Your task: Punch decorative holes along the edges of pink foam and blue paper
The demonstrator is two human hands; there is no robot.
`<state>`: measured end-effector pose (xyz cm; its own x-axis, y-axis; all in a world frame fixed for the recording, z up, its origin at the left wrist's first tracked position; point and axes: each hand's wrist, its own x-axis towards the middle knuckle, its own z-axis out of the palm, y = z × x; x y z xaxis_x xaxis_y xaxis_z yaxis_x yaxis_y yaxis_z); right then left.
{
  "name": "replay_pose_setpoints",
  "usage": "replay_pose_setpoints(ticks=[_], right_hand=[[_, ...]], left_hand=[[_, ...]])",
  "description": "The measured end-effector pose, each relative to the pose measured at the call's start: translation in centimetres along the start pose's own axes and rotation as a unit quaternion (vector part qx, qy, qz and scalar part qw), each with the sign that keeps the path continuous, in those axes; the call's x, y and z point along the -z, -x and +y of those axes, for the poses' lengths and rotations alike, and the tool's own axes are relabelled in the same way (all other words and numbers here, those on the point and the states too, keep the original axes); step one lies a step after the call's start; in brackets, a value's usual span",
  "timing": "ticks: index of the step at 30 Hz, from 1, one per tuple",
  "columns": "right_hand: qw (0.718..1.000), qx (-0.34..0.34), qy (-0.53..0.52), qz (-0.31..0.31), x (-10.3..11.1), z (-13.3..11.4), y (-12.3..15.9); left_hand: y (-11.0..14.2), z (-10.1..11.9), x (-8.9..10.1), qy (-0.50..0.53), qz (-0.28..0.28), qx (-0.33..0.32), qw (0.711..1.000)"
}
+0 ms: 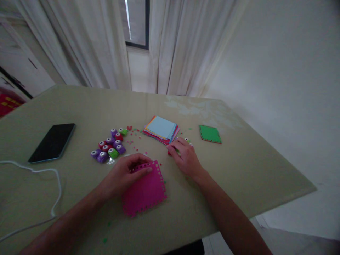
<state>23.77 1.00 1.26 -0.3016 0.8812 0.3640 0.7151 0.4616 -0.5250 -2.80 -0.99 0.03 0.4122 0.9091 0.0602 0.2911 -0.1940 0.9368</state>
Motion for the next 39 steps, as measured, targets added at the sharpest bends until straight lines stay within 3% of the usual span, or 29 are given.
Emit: replay_pose_setpoints(ticks=[4,9,14,18,28,39], right_hand=[[0.970,-0.027,-0.233,-0.059,-0.1,-2.3,0.6],[0.913,-0.102,-0.375,-0.121,-0.7,-4.2,1.1],[0.853,-0.160,-0.491,-0.077,-0.9,-4.3,0.9],[0.813,-0.191,-0.547,-0.054,-0.9,-4.1,1.0],[0.771,-0.209,-0.599,-0.053,-0.8,-4.3,1.5],[0.764,-0.194,-0.616,0.008,-0.9,-4.3,1.4]], left_hand=[[0.5,0.5,-0.6,0.028,0.004,0.004,1.000],[0.8,0.7,-0.7,0.110,0.024,0.014,0.994],[0.9,0.4,0.4,0.184,0.016,0.046,0.982],[0.9,0.4,1.1,0.217,0.060,0.072,0.972],[0.9,1.0,1.3,0.277,0.118,0.116,0.947],[0.9,0.5,0.8,0.325,0.041,0.178,0.928]])
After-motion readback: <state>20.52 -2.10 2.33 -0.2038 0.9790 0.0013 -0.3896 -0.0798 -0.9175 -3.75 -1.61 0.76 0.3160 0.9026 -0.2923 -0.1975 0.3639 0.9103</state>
